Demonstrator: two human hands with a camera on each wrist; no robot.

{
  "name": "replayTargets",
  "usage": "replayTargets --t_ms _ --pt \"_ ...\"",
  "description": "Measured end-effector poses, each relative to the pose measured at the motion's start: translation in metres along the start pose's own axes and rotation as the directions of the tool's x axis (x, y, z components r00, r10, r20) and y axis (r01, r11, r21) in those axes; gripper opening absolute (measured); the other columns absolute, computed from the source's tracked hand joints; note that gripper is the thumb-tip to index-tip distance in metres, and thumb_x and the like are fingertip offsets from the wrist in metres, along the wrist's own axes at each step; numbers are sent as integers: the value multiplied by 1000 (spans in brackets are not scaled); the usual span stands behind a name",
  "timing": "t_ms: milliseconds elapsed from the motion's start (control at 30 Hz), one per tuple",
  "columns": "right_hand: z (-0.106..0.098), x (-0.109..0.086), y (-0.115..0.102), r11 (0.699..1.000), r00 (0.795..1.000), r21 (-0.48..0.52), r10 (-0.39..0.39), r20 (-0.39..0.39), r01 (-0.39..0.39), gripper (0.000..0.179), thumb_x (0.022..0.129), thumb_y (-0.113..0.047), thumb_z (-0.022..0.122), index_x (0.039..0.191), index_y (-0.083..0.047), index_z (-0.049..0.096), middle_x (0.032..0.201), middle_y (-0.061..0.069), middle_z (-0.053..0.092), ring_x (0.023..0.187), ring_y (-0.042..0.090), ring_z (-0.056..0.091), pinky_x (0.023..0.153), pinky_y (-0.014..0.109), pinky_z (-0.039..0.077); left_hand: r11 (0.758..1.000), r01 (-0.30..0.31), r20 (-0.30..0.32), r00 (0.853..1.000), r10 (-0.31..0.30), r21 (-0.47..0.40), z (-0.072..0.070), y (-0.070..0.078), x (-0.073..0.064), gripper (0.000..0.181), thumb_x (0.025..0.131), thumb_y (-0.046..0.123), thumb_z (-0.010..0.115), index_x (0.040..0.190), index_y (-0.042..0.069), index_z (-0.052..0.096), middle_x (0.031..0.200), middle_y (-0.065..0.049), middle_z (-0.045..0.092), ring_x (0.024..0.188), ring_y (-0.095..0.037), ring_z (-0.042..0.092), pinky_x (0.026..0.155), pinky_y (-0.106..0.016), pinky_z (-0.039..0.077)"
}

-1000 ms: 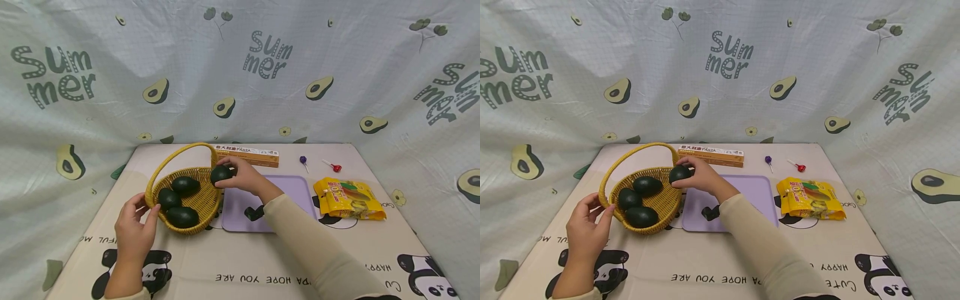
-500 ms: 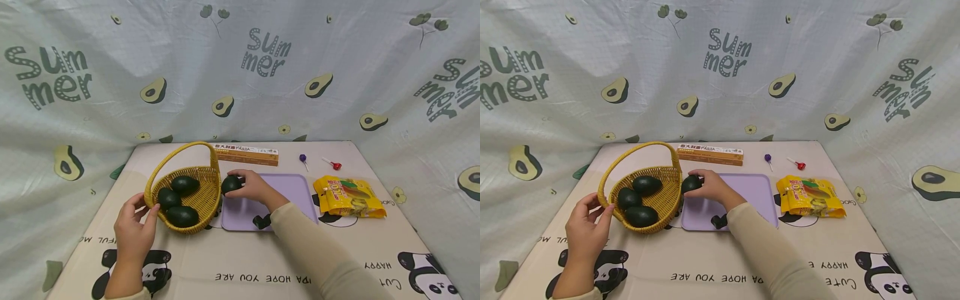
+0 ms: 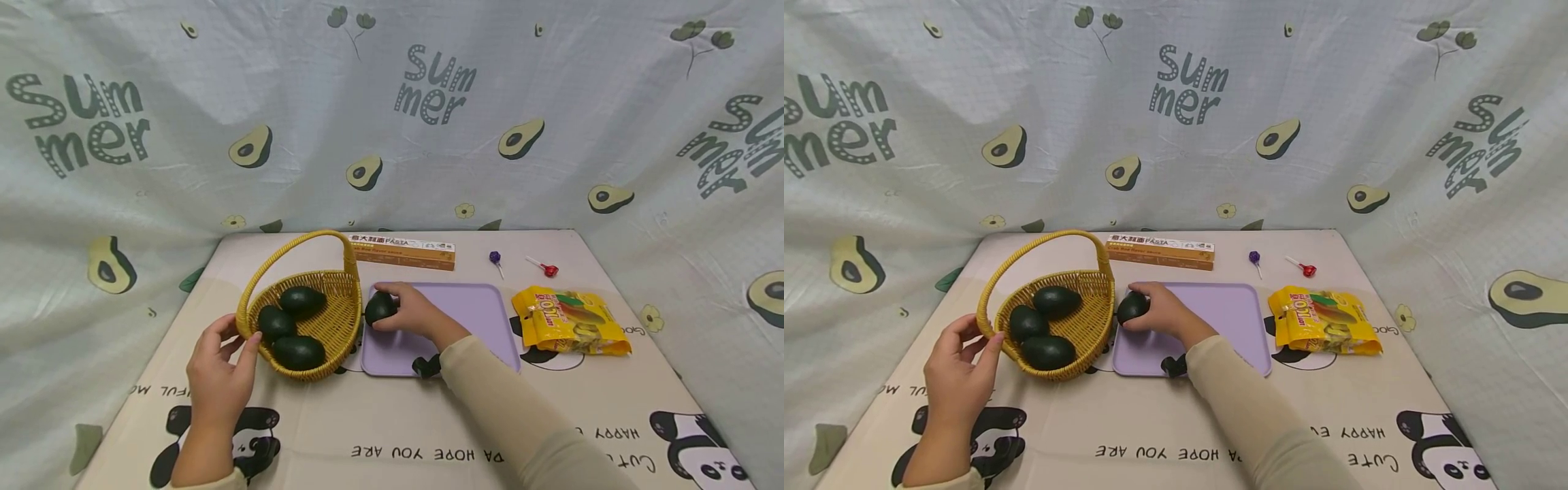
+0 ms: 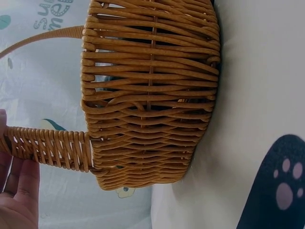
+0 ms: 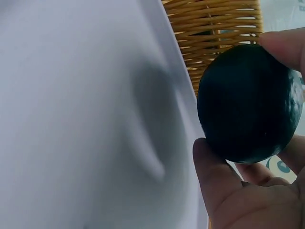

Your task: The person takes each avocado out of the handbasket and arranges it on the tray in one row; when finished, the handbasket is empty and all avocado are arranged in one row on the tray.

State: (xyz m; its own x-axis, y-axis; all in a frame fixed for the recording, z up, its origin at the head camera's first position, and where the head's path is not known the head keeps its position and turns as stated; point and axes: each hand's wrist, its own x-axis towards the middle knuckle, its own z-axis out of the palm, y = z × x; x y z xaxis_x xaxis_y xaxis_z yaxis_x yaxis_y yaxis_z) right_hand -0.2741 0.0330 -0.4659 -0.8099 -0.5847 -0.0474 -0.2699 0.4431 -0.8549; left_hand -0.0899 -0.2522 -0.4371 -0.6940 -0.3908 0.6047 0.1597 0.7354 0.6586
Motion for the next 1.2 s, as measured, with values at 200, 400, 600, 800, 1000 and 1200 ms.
replayTargets --t_ms 200,400,600,800,1000,1200 --pt "4 0 1 998 1000 -64 18 17 -17 85 75 -27 91 149 -11 53 148 11 54 132 35 54 108 47 52 1000 8 13 1000 -8 -9 0 1 0 47 89 1 77 132 -2 58 125 -15 65 114 -20 62 95 1 43" --pt "8 0 3 995 998 -95 45 38 -41 84 74 -28 92 148 -13 55 143 10 60 134 33 55 109 47 51 1000 7 14 1000 -7 -15 -1 1 -1 47 89 0 77 131 -2 58 124 -16 64 115 -26 64 95 0 43" --pt "8 0 4 997 998 -78 31 57 -26 85 74 -25 93 149 -14 54 143 8 59 135 33 53 110 48 50 1000 -3 4 1000 3 -11 -1 -1 0 47 88 -1 78 130 -3 58 123 -17 64 114 -26 64 94 2 41" --pt "7 -1 5 996 997 -83 35 66 -29 89 73 -27 94 151 -19 51 148 5 56 138 34 50 114 48 47 1000 -3 3 1000 3 -10 -1 -1 0 47 88 -1 78 131 -3 58 123 -18 64 114 -26 64 94 1 42" --pt "4 -6 3 996 997 -90 29 68 -23 94 72 -28 95 153 -23 49 147 3 55 133 30 53 110 47 50 1000 6 8 1000 -6 -15 -1 1 0 47 89 -1 77 131 -3 57 124 -18 64 114 -27 64 95 1 42" --pt "5 -7 3 995 999 -93 33 42 -29 89 74 -30 94 151 -22 51 145 5 58 133 31 54 109 47 50 1000 11 9 1000 -11 -10 -2 2 0 47 89 0 77 131 -3 57 123 -17 64 114 -25 63 94 2 41"
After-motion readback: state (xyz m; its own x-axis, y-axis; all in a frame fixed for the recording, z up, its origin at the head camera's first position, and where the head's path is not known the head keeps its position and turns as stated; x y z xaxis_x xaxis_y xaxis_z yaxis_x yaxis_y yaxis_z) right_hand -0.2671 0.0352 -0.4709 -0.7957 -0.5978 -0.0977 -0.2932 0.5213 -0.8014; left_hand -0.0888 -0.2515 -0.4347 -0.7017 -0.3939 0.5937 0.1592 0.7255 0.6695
